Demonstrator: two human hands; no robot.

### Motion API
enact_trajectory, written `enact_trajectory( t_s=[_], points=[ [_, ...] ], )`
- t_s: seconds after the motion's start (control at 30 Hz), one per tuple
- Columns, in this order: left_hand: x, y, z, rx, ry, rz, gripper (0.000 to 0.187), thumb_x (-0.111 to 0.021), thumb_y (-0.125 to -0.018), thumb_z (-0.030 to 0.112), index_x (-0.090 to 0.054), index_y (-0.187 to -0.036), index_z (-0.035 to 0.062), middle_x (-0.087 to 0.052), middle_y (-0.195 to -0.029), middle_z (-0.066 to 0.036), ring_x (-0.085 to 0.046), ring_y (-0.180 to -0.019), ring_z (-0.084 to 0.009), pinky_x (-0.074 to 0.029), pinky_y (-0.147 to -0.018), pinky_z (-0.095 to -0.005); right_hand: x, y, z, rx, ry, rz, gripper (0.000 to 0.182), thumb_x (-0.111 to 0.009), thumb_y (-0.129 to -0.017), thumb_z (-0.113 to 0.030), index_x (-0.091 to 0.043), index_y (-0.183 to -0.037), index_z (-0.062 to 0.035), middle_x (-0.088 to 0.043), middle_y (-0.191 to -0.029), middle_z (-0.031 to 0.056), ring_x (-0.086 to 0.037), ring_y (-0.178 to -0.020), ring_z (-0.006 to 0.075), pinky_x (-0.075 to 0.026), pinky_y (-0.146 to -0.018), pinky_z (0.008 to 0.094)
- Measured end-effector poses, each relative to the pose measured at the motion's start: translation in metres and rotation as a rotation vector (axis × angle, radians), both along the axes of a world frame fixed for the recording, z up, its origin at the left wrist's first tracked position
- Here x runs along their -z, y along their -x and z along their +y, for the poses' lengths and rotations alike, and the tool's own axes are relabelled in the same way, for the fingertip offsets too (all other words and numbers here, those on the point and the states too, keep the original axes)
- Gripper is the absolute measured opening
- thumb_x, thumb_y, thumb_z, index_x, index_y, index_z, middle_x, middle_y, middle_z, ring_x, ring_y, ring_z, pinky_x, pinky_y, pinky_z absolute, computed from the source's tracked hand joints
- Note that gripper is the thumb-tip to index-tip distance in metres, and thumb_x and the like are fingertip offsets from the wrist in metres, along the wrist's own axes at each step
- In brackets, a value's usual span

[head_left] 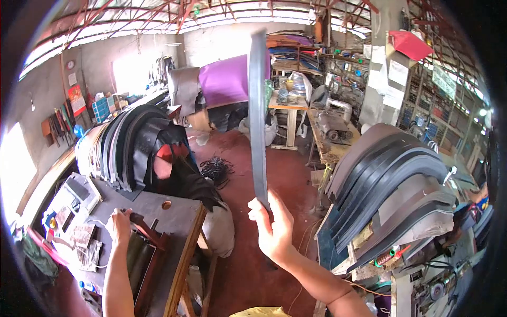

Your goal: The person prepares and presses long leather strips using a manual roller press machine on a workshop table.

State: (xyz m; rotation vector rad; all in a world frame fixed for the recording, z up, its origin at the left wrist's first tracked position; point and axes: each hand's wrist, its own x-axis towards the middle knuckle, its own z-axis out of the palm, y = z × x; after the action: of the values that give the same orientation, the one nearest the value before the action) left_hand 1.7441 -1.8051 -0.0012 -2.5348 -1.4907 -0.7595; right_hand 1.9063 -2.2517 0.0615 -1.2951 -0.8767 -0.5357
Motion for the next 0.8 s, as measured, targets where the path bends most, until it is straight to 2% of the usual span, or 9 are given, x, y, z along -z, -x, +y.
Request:
enact_trajectory(
  t_s=[0.03, 0.07, 0.13, 0.17, 0.5, 0.57, 0.8],
  points=[
    [-0.006, -0.004, -0.005, 0.011, -0.007, -0.003, 0.047, -0.067, -0.094, 0.050, -0.070, -0.097, 0.0026, -0.075, -0.094, -0.022, -0.072, -0.091, -0.0414, -0.056, -0.079, -0.0507, -0.004, -0.005, 0.001, 0.045, -0.020, -0.124, 0.051, -0.056, -0.099, 0.008, -0.047, -0.149, 0.0064, -0.059, -0.096, 0.0083, -0.054, -0.077, 0.0128, -0.049, -0.070, 0.0256],
    [-0.011, -0.005, -0.012, -0.007, -0.016, -0.004, 0.047, -0.068, -0.093, 0.049, -0.070, -0.097, 0.0025, -0.075, -0.095, -0.021, -0.072, -0.092, -0.0408, -0.056, -0.079, -0.0508, -0.008, -0.006, -0.002, 0.054, -0.026, -0.127, 0.051, -0.056, -0.099, 0.008, -0.047, -0.149, 0.0064, -0.059, -0.096, 0.0083, -0.054, -0.077, 0.0128, -0.049, -0.070, 0.0256],
    [-0.014, -0.009, -0.014, -0.022, -0.034, -0.007, 0.047, -0.069, -0.092, 0.049, -0.070, -0.097, 0.0024, -0.075, -0.096, -0.021, -0.073, -0.092, -0.0402, -0.056, -0.080, -0.0509, -0.023, -0.004, -0.009, 0.279, 0.045, -0.293, 0.062, -0.060, -0.095, 0.005, -0.043, -0.154, 0.0022, -0.048, -0.091, 0.0096, -0.047, -0.074, 0.0174, -0.044, -0.065, 0.0275],
    [-0.013, -0.011, -0.011, -0.046, -0.058, 0.005, 0.047, -0.070, -0.092, 0.049, -0.070, -0.097, 0.0025, -0.075, -0.096, -0.020, -0.073, -0.093, -0.0399, -0.056, -0.080, -0.0507, -0.027, -0.003, -0.012, 0.278, 0.055, -0.285, 0.066, -0.062, -0.093, 0.004, -0.040, -0.155, 0.0027, -0.047, -0.092, 0.0115, -0.046, -0.076, 0.0195, -0.045, -0.065, 0.0282],
    [-0.019, -0.021, -0.017, -0.106, -0.098, 0.034, 0.044, -0.068, -0.094, 0.045, -0.076, -0.086, 0.0027, -0.075, -0.089, -0.022, -0.074, -0.087, -0.0398, -0.058, -0.078, -0.0508, -0.025, -0.010, -0.005, 0.323, 0.052, -0.225, 0.070, -0.071, -0.090, 0.004, -0.042, -0.154, 0.0033, -0.052, -0.090, 0.0102, -0.051, -0.075, 0.0202, -0.047, -0.067, 0.0305],
    [-0.018, -0.021, -0.015, -0.107, -0.095, 0.040, 0.043, -0.068, -0.094, 0.044, -0.077, -0.085, 0.0029, -0.075, -0.088, -0.022, -0.074, -0.087, -0.0396, -0.058, -0.078, -0.0507, -0.025, -0.008, -0.003, 0.300, 0.034, -0.186, 0.069, -0.072, -0.088, 0.008, -0.044, -0.151, 0.0064, -0.054, -0.094, 0.0096, -0.052, -0.080, 0.0189, -0.047, -0.073, 0.0292],
    [-0.009, -0.013, 0.004, 0.027, -0.105, 0.057, 0.038, -0.063, -0.098, 0.036, -0.074, -0.086, 0.0014, -0.073, -0.086, -0.024, -0.072, -0.085, -0.0419, -0.056, -0.076, -0.0513, -0.021, -0.009, 0.007, 0.337, 0.028, -0.207, 0.071, -0.073, -0.087, 0.007, -0.046, -0.152, 0.0022, -0.054, -0.093, 0.0080, -0.053, -0.079, 0.0181, -0.047, -0.074, 0.0293]
  ],
)
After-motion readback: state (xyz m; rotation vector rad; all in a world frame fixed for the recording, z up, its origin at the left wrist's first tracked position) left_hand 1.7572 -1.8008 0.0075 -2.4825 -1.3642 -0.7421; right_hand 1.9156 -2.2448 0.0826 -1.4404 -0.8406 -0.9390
